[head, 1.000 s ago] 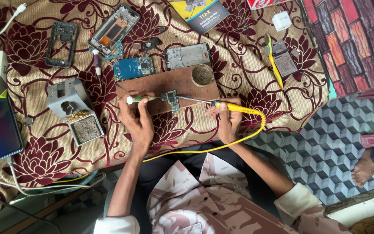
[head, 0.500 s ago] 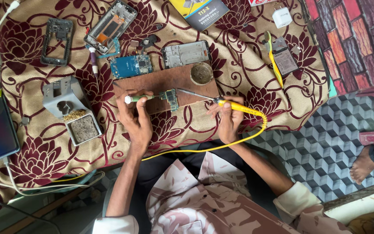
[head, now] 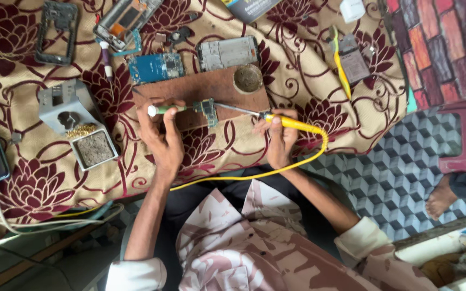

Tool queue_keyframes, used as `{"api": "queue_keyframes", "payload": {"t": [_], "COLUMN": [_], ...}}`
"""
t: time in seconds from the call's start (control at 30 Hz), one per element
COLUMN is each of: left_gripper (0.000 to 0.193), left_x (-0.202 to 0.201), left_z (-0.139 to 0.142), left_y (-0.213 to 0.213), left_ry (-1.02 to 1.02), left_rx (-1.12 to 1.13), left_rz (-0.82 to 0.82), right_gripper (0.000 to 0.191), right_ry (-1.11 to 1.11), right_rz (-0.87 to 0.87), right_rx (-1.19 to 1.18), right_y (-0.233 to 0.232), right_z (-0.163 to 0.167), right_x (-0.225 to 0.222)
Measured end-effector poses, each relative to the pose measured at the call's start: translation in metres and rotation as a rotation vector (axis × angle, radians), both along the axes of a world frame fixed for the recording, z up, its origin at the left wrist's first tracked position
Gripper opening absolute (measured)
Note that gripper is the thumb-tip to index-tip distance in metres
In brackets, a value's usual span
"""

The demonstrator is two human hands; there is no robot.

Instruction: The person uses a soldering iron and a small tube to apply flux or solder to a circuit board. They repeatedly touch the iron to various points on the board while holding the tube in the other hand.

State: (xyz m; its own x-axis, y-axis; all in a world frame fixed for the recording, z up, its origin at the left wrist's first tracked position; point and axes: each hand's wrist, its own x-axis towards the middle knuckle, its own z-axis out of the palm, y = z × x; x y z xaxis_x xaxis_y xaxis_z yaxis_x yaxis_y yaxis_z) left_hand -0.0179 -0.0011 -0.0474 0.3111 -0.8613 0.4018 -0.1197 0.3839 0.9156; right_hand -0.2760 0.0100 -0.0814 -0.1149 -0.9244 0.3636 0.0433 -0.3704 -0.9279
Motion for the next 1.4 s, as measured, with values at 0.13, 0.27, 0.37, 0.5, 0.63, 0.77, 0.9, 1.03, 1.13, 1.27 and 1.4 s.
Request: {"api": "queue_keyframes", "payload": {"t": [0.13,0.27,0.37,0.5,0.63,0.77,0.9,1.03,1.13,1.27,1.4], "left_gripper": [0.014,0.016,0.016,0.016,0.017,0.017,0.017,0.016,0.016,0.015,0.016], "left_x": [0.002,0.001,0.000,0.000,0.000,-0.001,-0.001,-0.001,-0.004,-0.004,-0.004], "left_z": [0.002,0.005,0.006,0.006,0.008,0.009,0.009,0.009,0.008,0.009,0.014], "left_y": [-0.011,-0.010,-0.008,-0.008,-0.010,-0.008,-0.007,-0.006,-0.005,-0.007,-0.006], "left_ry": [-0.049,-0.036,-0.020,-0.046,-0.029,-0.029,-0.018,0.021,0.016,0.042,0.046], "left_rx": [-0.116,-0.075,-0.082,-0.104,-0.035,-0.052,-0.076,-0.009,-0.077,-0.086,-0.074], "left_rz": [-0.003,-0.007,-0.025,-0.015,-0.006,-0.012,-0.017,-0.022,-0.038,-0.060,-0.049], "right_gripper": [0.017,0.015,0.015,0.017,0.019,0.019,0.019,0.021,0.023,0.021,0.021], "right_ry": [0.035,0.038,0.042,0.052,0.077,0.089,0.031,-0.148,0.009,0.174,0.176], "right_rz": [0.001,0.000,-0.005,-0.017,-0.014,-0.014,0.013,-0.043,-0.102,-0.119,-0.143], "right_rx": [-0.036,-0.025,-0.020,-0.031,-0.031,-0.015,-0.027,-0.046,-0.196,-0.182,-0.112], "right_y": [-0.006,-0.005,-0.004,-0.007,-0.007,-0.005,-0.005,-0.008,-0.011,-0.015,-0.018], "right_z": [0.002,0.002,0.000,-0.002,0.001,0.004,0.006,0.014,0.024,0.033,0.034], "right_x": [0.001,0.001,-0.001,0.000,0.001,0.001,0.003,-0.002,-0.020,-0.039,-0.035]}}
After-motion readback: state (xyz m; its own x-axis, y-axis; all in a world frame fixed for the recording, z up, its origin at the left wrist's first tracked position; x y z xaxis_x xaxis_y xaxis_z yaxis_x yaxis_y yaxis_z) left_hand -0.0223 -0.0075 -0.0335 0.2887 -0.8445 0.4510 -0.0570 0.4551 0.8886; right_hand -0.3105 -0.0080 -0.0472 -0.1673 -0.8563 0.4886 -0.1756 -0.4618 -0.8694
